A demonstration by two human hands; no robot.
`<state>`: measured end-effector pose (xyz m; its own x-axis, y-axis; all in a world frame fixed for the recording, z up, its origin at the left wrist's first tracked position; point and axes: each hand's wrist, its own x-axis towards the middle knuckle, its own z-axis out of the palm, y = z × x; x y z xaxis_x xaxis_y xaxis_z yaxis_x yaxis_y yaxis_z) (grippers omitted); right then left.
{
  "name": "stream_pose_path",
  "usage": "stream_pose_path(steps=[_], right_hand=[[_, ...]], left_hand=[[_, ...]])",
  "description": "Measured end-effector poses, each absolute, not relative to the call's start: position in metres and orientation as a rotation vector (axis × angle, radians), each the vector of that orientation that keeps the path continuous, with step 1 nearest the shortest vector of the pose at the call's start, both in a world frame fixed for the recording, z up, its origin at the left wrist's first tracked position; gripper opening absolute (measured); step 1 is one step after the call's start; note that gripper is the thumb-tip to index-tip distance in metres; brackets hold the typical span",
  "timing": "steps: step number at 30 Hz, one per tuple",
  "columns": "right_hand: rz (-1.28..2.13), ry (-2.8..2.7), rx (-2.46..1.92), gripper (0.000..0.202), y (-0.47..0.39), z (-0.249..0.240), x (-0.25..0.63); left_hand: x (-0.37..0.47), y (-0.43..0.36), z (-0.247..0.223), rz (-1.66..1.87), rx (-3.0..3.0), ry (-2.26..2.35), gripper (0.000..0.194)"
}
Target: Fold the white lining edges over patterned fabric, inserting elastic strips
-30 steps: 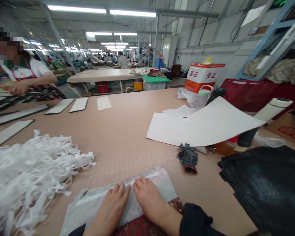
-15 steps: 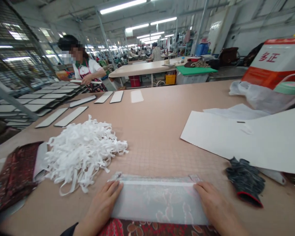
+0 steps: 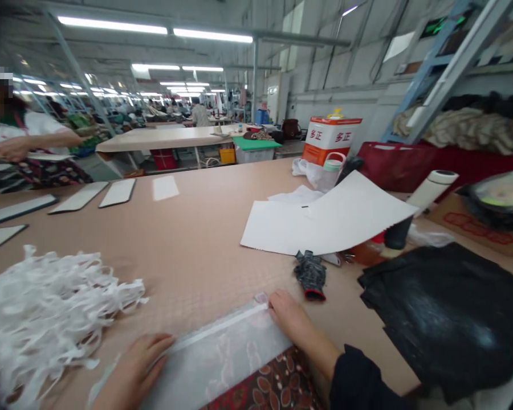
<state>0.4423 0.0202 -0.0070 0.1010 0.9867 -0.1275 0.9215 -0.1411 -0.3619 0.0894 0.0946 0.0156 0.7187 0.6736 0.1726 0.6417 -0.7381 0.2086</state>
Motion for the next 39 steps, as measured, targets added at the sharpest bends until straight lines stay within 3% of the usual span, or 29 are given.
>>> stream_pose_path(steps=[6, 12, 16, 22, 30, 36, 39], right_hand=[[0.485, -1.882, -2.213, 0.013, 0.013, 0.007, 0.442], [0.795, -1.544, -1.91, 0.007, 0.015, 0.01, 0.443], [0.807, -1.384, -1.726, 0.028, 0.026, -0.005, 0.443], [0.782, -1.291, -1.726, 0.035, 0.029, -0.02, 0.445], [0.558, -1.402, -1.85, 0.032, 0.028, -0.026, 0.438], [0.357, -1.726, -1.931, 0.009, 0.028, -0.016, 0.443], [0.375, -1.848, -1.96, 0.007, 0.034, -0.008, 0.45]], left_hand=[[0.213, 0.088, 0.039, 0.246, 2.656, 0.857, 0.026], [0.271, 0.087, 0.014, 0.313, 2.614, 0.87, 0.029], [0.287, 0.087, 0.001, 0.358, 2.565, 0.961, 0.029], [0.296, 0.086, 0.005, 0.331, 2.527, 1.059, 0.013], [0.294, 0.079, -0.007, 0.468, 2.878, 0.902, 0.016], [0.291, 0.08, -0.019, 0.467, 2.995, 0.776, 0.024], [0.29, 0.08, -0.015, 0.378, 3.031, 0.749, 0.027]])
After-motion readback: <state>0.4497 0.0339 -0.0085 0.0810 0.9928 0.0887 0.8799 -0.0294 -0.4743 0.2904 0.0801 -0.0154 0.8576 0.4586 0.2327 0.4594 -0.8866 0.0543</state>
